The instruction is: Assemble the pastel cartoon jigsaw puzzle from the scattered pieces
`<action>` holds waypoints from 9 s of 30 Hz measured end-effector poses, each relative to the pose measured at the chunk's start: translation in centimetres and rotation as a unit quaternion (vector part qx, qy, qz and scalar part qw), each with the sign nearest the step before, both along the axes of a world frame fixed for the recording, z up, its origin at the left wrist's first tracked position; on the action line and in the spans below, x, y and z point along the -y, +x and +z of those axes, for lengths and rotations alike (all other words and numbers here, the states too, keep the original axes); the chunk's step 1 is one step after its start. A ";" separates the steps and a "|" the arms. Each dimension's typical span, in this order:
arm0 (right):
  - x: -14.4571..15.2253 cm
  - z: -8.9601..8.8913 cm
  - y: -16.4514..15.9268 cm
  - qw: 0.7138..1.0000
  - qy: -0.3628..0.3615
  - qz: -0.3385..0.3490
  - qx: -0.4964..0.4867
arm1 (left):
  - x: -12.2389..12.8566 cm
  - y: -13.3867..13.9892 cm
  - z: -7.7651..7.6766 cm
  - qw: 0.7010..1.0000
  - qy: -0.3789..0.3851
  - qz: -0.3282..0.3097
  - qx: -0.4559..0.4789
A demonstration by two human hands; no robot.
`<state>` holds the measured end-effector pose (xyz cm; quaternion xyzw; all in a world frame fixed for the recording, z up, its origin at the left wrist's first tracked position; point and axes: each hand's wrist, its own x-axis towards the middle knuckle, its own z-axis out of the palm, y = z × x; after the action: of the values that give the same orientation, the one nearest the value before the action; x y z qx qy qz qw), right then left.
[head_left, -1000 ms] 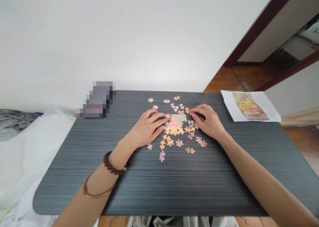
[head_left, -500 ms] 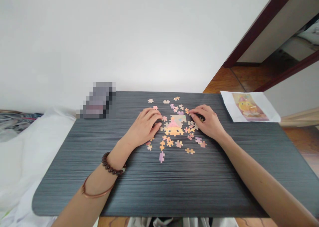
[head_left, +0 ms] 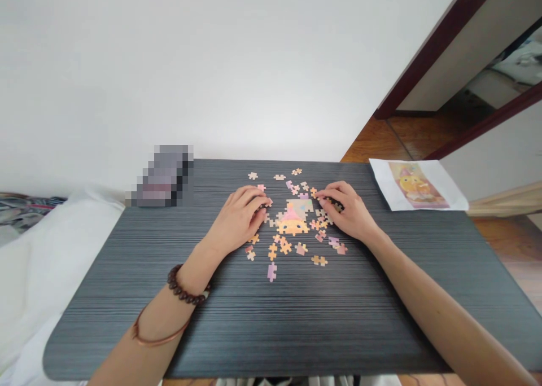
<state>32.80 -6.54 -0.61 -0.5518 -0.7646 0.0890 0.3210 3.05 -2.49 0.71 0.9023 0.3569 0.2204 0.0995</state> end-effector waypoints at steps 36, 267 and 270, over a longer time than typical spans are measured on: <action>-0.3 -0.5 -0.3 0.999 0.001 -0.049 0.021 | -0.4 -0.5 0.0 0.999 0.017 0.034 0.011; 0.1 -0.6 2.1 0.999 0.027 0.011 0.034 | -2.4 -4.7 1.7 0.974 -0.218 0.017 -0.052; 0.1 -0.6 2.1 0.999 0.025 0.010 0.034 | -2.5 -4.6 1.5 0.975 -0.219 0.004 -0.030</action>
<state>34.89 -6.60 -1.23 -0.5388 -0.7825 0.0543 0.3074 -1.57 0.00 2.21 0.8634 0.4027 0.1099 0.2835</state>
